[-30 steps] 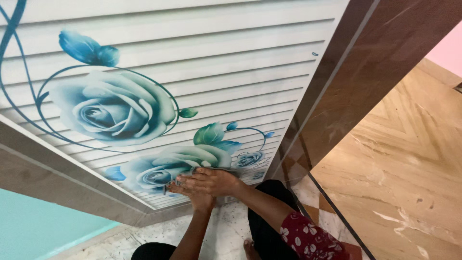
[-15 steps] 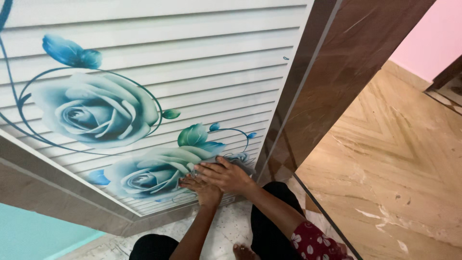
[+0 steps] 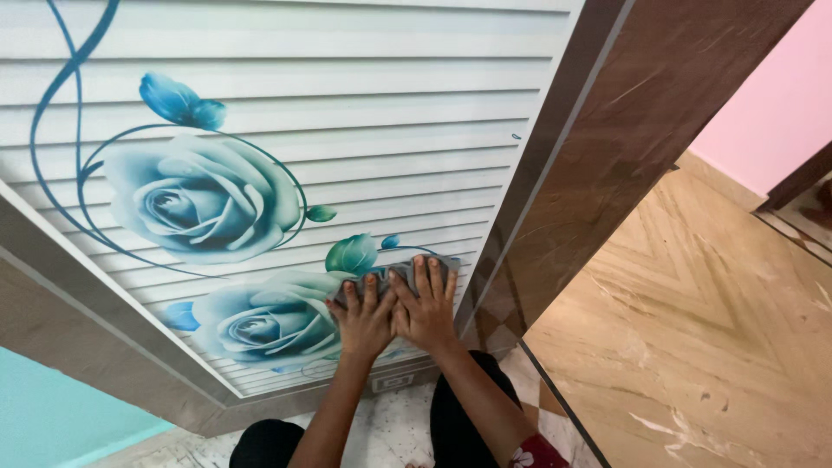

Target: The person cleans a door by wiping its decorated surface and frame using a cloth.

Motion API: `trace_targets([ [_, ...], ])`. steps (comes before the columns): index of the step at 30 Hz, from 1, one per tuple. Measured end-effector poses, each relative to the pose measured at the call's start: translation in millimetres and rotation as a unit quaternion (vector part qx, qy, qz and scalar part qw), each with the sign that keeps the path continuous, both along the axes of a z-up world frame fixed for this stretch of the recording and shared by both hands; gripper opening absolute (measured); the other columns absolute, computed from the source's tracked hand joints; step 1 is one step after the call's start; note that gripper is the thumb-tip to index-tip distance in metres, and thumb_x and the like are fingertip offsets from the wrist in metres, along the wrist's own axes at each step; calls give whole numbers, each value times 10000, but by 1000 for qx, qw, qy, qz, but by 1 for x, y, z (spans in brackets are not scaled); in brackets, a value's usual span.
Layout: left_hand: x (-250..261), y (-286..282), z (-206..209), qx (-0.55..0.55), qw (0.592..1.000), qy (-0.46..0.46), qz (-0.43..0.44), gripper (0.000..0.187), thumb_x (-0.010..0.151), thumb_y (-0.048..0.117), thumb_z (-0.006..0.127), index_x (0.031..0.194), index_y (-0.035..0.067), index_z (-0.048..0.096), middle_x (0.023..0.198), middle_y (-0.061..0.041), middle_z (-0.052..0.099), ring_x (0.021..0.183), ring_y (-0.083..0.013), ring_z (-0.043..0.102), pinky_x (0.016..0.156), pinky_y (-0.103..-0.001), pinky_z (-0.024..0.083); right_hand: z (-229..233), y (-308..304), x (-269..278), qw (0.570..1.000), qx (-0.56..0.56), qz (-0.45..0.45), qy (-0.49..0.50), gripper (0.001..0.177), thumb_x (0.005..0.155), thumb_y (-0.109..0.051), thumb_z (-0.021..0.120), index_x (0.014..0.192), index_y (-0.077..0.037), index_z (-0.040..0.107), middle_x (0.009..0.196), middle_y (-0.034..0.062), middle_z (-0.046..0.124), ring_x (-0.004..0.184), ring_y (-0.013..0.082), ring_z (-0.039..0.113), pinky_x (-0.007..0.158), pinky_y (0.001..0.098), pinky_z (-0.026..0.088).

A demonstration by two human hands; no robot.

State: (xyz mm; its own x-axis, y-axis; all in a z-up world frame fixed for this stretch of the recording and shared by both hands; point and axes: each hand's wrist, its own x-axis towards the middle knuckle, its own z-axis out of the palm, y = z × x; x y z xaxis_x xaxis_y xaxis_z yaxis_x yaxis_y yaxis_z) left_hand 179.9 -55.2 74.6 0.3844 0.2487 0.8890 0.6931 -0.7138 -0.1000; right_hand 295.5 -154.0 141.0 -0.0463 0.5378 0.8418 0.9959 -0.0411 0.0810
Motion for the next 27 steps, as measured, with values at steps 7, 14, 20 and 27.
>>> trace_targets([
  [7,-65,27,50,43,998,-6,45,609,1052,726,363,1615,494,338,1748,-69,111,1595,-396,-23,1215,-662,-117,9,34,-50,992,65,39,101,562,1056,-378,557,1594,-314,407,1711,278,32,1594,476,-55,1194,746,-71],
  [14,-117,51,27,-6,998,-31,52,537,1095,570,414,1616,456,351,1750,-81,73,1599,-421,-42,1223,-706,-79,-10,75,-105,994,72,27,75,589,1097,-438,446,1650,-279,319,1699,310,-65,1572,490,-147,1170,724,-173],
  [20,-157,65,4,-56,995,-27,75,581,1117,459,457,1656,389,253,1751,-141,-46,1583,-495,-77,1203,-772,-53,-31,99,-147,999,45,12,24,645,1112,-470,394,1694,-275,191,1691,328,-96,1562,515,-163,1146,735,-200],
  [27,-209,70,4,-82,991,-19,101,634,1074,405,516,1646,295,267,1723,-185,-78,1548,-560,-72,1182,-816,37,-47,117,-195,999,23,31,10,657,1095,-451,433,1689,-297,198,1699,319,-61,1560,526,-86,1144,753,-115],
])
